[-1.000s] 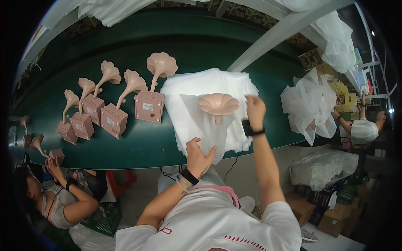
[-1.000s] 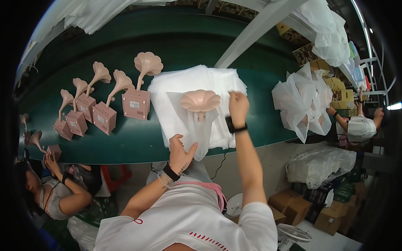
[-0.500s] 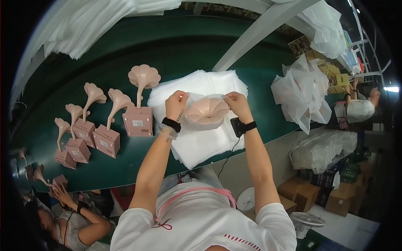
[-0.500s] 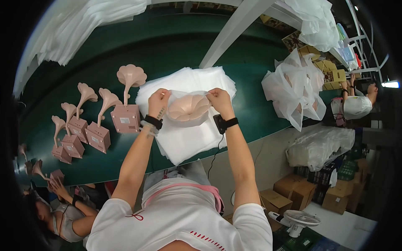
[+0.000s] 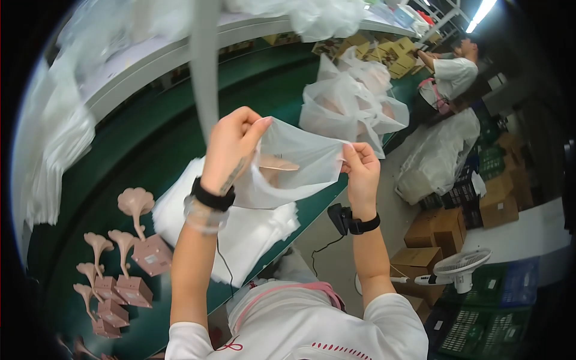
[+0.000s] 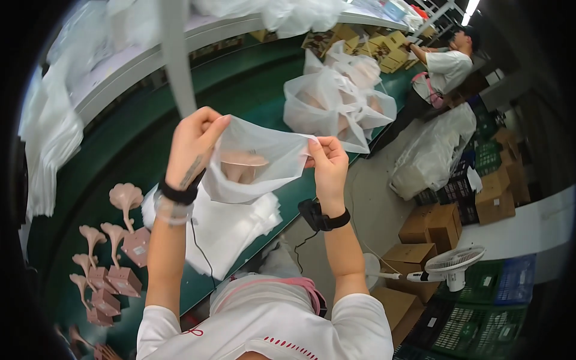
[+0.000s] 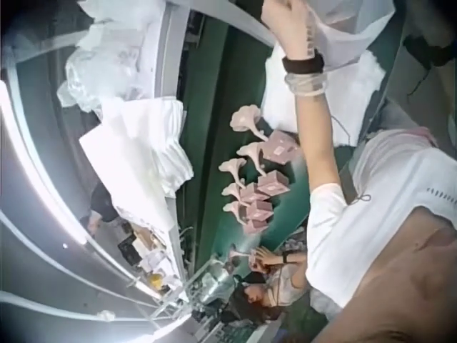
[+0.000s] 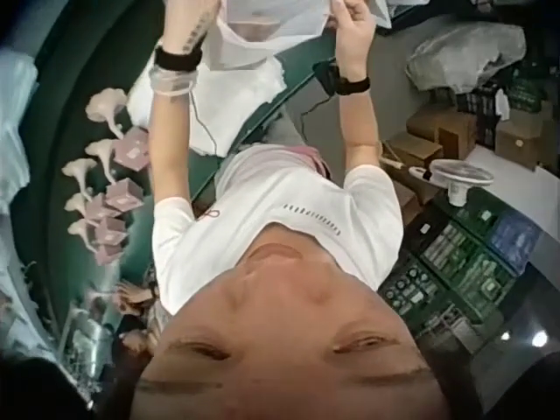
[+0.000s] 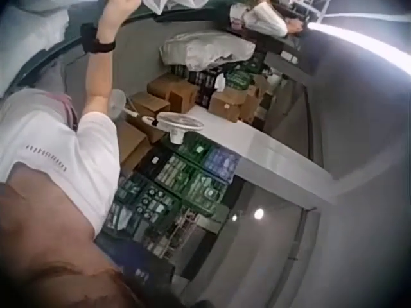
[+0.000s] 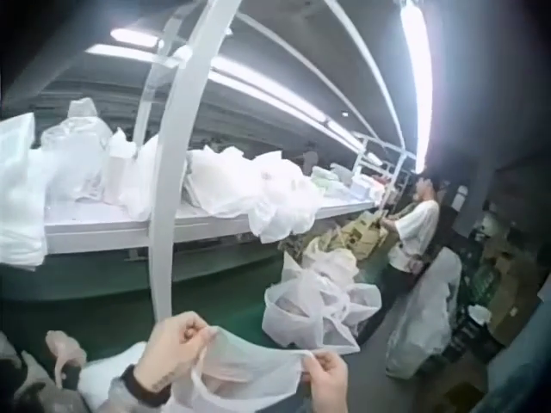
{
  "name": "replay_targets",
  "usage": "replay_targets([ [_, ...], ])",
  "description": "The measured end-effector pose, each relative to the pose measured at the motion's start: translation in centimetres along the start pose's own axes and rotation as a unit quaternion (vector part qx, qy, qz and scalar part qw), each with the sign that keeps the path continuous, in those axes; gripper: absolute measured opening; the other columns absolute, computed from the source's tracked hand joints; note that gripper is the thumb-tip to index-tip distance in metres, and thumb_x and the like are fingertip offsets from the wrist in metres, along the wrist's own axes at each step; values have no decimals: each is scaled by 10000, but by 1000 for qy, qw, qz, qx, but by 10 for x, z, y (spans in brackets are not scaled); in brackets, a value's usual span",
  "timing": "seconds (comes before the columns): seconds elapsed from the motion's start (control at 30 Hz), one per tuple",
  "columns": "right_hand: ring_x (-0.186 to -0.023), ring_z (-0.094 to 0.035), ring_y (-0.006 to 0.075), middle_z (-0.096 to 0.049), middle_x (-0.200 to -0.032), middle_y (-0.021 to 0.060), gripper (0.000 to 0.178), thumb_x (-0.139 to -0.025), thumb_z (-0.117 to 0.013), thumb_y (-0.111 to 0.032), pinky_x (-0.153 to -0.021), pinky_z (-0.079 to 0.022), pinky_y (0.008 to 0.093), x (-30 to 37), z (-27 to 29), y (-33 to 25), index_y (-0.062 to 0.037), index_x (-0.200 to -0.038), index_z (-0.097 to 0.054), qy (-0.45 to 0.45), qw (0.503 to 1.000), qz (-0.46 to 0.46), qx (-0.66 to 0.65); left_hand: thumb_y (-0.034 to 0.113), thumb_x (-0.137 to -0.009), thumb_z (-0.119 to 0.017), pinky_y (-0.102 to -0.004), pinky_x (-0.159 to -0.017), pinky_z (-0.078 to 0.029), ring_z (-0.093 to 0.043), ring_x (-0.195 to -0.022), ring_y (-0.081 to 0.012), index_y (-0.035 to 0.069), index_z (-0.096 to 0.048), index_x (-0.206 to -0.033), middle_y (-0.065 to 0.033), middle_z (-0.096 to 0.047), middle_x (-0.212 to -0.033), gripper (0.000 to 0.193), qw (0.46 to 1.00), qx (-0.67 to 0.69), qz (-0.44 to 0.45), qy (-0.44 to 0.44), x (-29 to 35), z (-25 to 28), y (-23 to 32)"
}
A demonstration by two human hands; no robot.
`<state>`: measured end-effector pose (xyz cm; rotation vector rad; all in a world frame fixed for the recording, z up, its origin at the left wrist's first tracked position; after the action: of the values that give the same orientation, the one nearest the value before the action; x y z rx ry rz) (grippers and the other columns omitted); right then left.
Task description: The person packages gramophone-shaped music boxes by hand, picking up a music box, sliding it into a plastic bag, and placing the bagged item onto a pile.
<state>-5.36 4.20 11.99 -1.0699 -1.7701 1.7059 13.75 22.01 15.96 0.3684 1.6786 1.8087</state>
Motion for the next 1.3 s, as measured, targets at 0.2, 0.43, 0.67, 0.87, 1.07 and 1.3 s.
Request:
replay_targets([
  [0.2, -681, -574, 85, -616, -786, 24, 123, -901, -574, -129, -638, -474, 213, -58, 113, 54, -10, -889, -549, -7, 999, 4, 31, 186, -861, -620, -249, -458, -369, -460, -492, -77, -9, -534, -716, -26, -503, -519, 258, 997, -24, -37, 61, -71, -145, -61],
  [0.43, -772, -594, 126, -616, -921, 71, 288, -847, -599, -51, -707, -481, 256, -50, 282, 230, -15, -1102, -470, 16, 992, -121, 33, 248, -960, -449, -238, -766, -419, -571, -857, -141, 62, -492, -1202, -67, -605, -968, 308, 983, 116, 74, 119, -30, -285, -192],
  [0.67, -1255, -339, 346, -308, -1367, 214, 881, -648, -771, -116, -992, -358, 413, -269, 384, 222, -39, -1357, -255, 149, 871, 88, 459, 367, -945, -436, -313, -833, -427, -573, -928, -213, 60, -453, -1245, -84, -603, -1030, 430, 885, 261, 194, 333, -40, -281, -358],
  [0.87, -1210, -412, 362, -365, -1340, 226, 960, -613, -804, -159, -984, -371, 418, -387, 428, 285, -38, -1370, -226, 112, 930, 145, 320, 360, -915, -491, -310, -794, -444, -586, -881, -209, 60, -509, -1184, -74, -614, -988, 404, 891, 269, 193, 310, -75, -328, -378],
  [1.07, -1145, -490, 327, -467, -1277, 201, 690, -746, -703, -206, -967, -388, 405, -364, 420, 306, -21, -1312, -354, 162, 941, 115, 276, 355, -890, -521, -311, -781, -450, -591, -868, -207, 48, -527, -1147, -76, -618, -965, 401, 935, 130, 207, 258, -40, -332, -356],
  [1.3, -1143, -449, 310, -510, -1206, 175, 355, -907, -507, -187, -992, -345, 397, -401, 492, 407, 2, -1207, -502, 15, 918, 38, 395, 350, -861, -557, -312, -766, -457, -597, -854, -203, 34, -548, -1104, -78, -623, -938, 398, 965, -8, 214, 152, -61, -380, -314],
])
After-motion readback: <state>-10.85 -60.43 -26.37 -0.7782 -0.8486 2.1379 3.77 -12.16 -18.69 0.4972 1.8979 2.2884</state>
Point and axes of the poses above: each hand's wrist, its own x-axis away from the middle knuckle, its own z-axis out of the back of the hand, y = z × x, the point moved 7 cm from there along -x, towards the middle knuckle
